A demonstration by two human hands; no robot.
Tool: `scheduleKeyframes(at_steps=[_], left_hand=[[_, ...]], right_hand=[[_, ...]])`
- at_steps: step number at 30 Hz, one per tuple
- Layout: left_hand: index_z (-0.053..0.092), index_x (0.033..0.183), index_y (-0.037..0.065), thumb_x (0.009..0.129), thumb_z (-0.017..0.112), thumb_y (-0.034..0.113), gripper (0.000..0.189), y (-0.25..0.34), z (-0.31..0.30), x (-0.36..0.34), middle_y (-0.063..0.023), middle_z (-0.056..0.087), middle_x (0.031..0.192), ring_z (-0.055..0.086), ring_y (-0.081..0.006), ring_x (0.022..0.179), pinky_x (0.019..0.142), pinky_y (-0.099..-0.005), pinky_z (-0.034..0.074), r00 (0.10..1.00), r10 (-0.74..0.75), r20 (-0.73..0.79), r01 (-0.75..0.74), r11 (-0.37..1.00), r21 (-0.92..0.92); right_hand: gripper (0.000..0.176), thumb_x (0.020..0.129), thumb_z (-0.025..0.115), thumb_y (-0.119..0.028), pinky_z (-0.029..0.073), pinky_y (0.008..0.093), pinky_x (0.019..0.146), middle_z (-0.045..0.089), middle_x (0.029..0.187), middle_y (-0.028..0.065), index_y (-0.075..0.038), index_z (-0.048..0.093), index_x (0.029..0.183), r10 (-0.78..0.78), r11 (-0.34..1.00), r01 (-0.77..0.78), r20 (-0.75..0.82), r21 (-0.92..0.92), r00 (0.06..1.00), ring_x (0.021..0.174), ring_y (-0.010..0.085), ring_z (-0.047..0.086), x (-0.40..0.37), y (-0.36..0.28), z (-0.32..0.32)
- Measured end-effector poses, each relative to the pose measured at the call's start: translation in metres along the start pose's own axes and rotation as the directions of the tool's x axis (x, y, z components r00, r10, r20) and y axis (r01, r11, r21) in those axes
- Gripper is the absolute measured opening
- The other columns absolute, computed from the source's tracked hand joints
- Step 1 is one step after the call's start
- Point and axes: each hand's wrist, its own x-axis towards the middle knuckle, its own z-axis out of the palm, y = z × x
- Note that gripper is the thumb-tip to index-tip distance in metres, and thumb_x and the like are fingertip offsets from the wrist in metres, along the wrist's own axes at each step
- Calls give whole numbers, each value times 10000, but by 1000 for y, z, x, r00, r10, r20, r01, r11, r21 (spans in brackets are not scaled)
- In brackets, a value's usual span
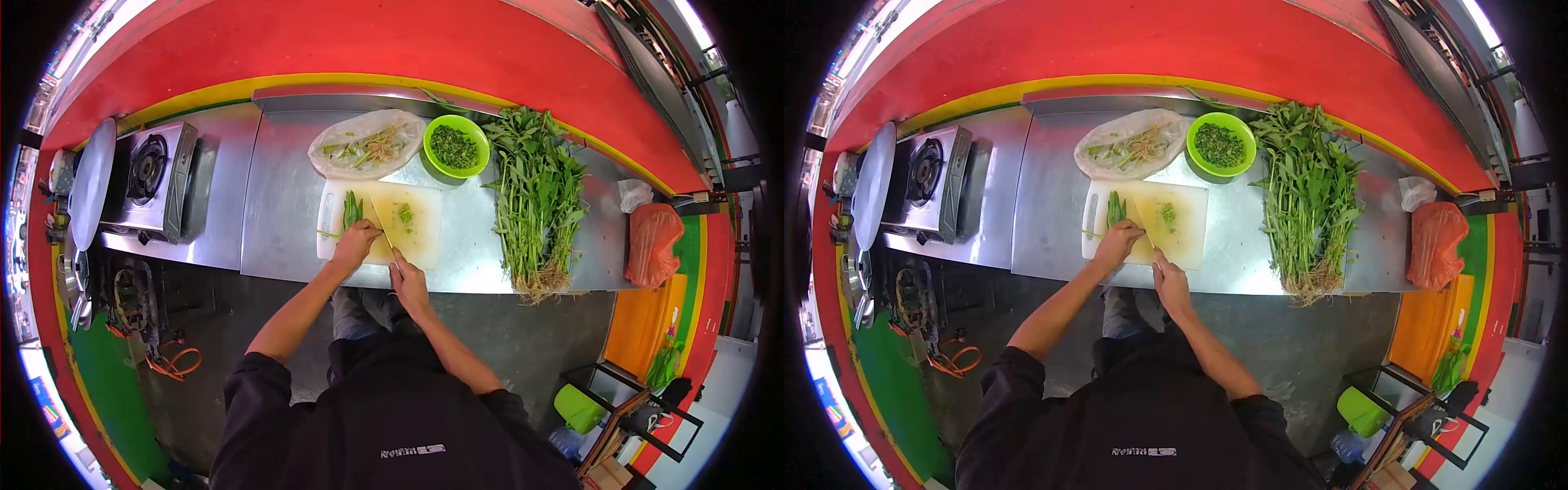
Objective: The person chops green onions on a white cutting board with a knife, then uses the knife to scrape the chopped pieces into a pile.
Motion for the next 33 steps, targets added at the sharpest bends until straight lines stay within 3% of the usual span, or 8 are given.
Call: scheduleKeyframes(at_steps=[5, 11, 13, 17, 23, 33], left_hand=[[767, 1044, 25, 901, 679, 46, 169, 0, -2, 1, -144, 667, 986, 666, -323, 940, 837, -417, 540, 1000, -5, 22, 5, 1000, -6], [767, 1038, 23, 911, 683, 62, 157, 0, 0, 0, -147, 664, 988, 667, -336, 931, 836, -419, 539, 999, -51, 4, 51, 999, -2], [767, 1038, 23, 912, 683, 61, 156, 1, -1, -1, -148, 663, 984, 667, -338, 929, 835, -418, 538, 998, -60, -6, 60, 998, -18], [768, 1022, 23, 905, 686, 45, 145, 2, -1, 0, -149, 659, 958, 668, -338, 919, 825, -415, 539, 998, -67, -16, 66, 997, -35], [768, 1007, 24, 899, 692, 51, 135, 1, 2, 1, -141, 660, 954, 671, -334, 902, 808, -417, 542, 998, -63, -9, 63, 998, -24], [774, 1024, 64, 907, 681, 103, 154, 2, 8, 9, -120, 671, 963, 671, -329, 938, 830, -433, 552, 996, -80, -37, 80, 997, -8]], right_hand=[[400, 975, 623, -124, 520, 520, 692, 656, 810, 274, -66, 609, 1370, 37, 996, -35, 23, -87, 999, 751, 449, 660, 4, 0, 0], [404, 969, 631, -119, 517, 525, 687, 655, 796, 272, -70, 612, 1369, 1, 1000, -1, -19, 20, 1000, 744, 454, 660, 11, -4, 1], [400, 960, 639, -81, 534, 461, 709, 671, 865, 297, -27, 617, 1356, 91, 996, -90, 45, -20, 995, 786, 436, 690, 6, -3, -1], [403, 958, 644, -85, 534, 461, 711, 671, 872, 302, -28, 618, 1356, 30, 999, -30, -7, -35, 1000, 788, 443, 687, 4, -4, -3], [393, 965, 632, -91, 539, 481, 729, 683, 894, 303, -28, 620, 1352, 62, 996, -58, 50, -70, 997, 805, 451, 689, 14, -6, -14], [387, 977, 608, -78, 532, 417, 700, 686, 863, 291, -9, 612, 1358, 140, 990, -140, 9, 14, 990, 741, 365, 709, 14, -9, -23]])
